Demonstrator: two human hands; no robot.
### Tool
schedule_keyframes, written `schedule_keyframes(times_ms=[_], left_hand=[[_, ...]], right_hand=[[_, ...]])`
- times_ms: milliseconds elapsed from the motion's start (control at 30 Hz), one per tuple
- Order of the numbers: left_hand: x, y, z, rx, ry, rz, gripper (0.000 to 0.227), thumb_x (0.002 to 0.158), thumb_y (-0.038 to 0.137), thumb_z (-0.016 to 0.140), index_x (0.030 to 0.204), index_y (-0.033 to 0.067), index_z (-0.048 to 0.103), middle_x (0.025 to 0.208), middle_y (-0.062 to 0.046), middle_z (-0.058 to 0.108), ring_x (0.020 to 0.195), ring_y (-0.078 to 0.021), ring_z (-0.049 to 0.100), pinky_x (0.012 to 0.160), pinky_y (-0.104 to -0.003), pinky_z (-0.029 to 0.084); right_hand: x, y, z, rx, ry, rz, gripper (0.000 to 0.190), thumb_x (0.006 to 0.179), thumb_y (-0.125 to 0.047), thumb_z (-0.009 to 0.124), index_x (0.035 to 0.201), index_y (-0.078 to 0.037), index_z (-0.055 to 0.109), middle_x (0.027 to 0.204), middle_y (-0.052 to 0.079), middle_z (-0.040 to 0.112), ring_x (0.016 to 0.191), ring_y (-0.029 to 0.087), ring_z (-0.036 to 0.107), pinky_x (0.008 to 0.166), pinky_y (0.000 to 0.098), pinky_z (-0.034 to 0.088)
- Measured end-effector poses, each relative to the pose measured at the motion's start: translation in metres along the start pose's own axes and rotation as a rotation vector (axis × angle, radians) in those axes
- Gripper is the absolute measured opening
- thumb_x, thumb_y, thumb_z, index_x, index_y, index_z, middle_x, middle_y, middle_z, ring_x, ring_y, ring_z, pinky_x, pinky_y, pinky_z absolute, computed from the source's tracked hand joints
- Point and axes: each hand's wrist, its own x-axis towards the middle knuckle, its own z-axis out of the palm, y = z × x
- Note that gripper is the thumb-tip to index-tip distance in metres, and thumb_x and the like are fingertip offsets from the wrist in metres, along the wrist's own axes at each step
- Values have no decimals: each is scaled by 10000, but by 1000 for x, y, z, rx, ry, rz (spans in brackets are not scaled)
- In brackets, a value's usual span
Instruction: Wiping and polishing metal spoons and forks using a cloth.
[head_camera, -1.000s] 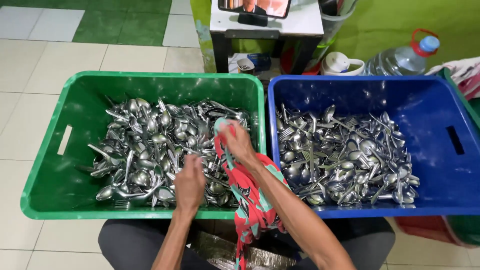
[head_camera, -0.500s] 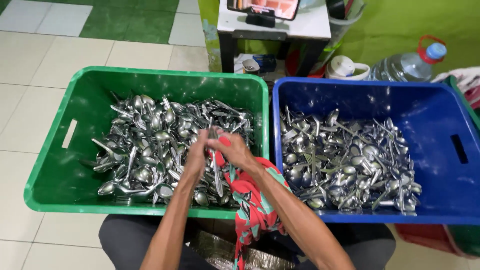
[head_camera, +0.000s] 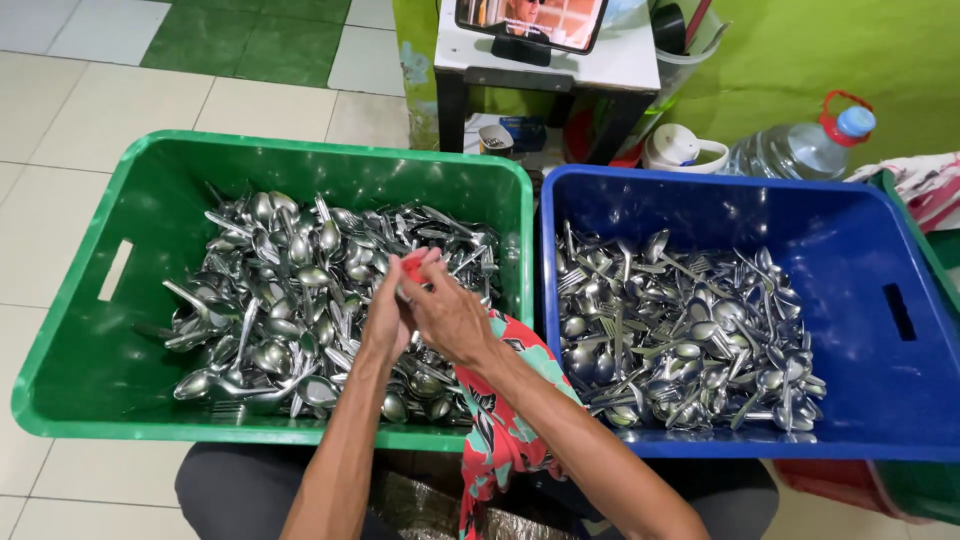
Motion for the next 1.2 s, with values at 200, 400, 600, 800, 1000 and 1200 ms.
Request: schedule_keyframes(times_ms=[200,400,600,800,1000,1200], left_hand=[[3,14,-17,29,221,173,520,1109,362,338,1224,-85,577,1257,-280,632,1222,-436,627,1049,-502,532],[22,19,-57,25,330,264,517,1079,495,356,1109,39,598,1076,-237,712,1015,-366,736,942,-464,622],[0,28,-23,555,265,270,599,1108,511,269,1062,89,691,1083,-188,751,1042,-282,748,940,-462,579],[-12,18,0,801,189,318,590,1118,474,287,1041,139,766,904,-129,726,892,-259,679,1010,-479,493],[-4,13,-23,859,298,385,537,1116,371,374,847,104,753,876,-107,777,920,-256,704,936,-399,499],[7,17,-40,645,383,381,535,1123,377,357,869,80,722,884,-132,771,827,-203,735,801,-310,583]], right_hand=[[-15,-5,12,-97,-153,-166,375,880,-138,530,1234,-220,618,1107,64,531,938,326,684,620,427,599],[-22,-3,9,43,-311,-170,229,835,-152,522,975,-141,703,856,56,564,705,268,680,577,385,569],[-7,21,5,429,22,430,288,992,-206,499,1128,-122,739,942,208,741,955,419,700,824,497,534],[-14,41,32,1187,-203,739,395,940,-244,697,1313,-116,678,1217,99,722,1128,170,634,1081,387,454],[-13,36,28,1244,-478,693,303,948,-194,737,1202,-47,663,831,32,738,693,99,703,891,351,561],[-24,39,24,1187,-619,704,179,976,-226,714,1032,-71,645,663,7,669,565,97,651,926,371,542]])
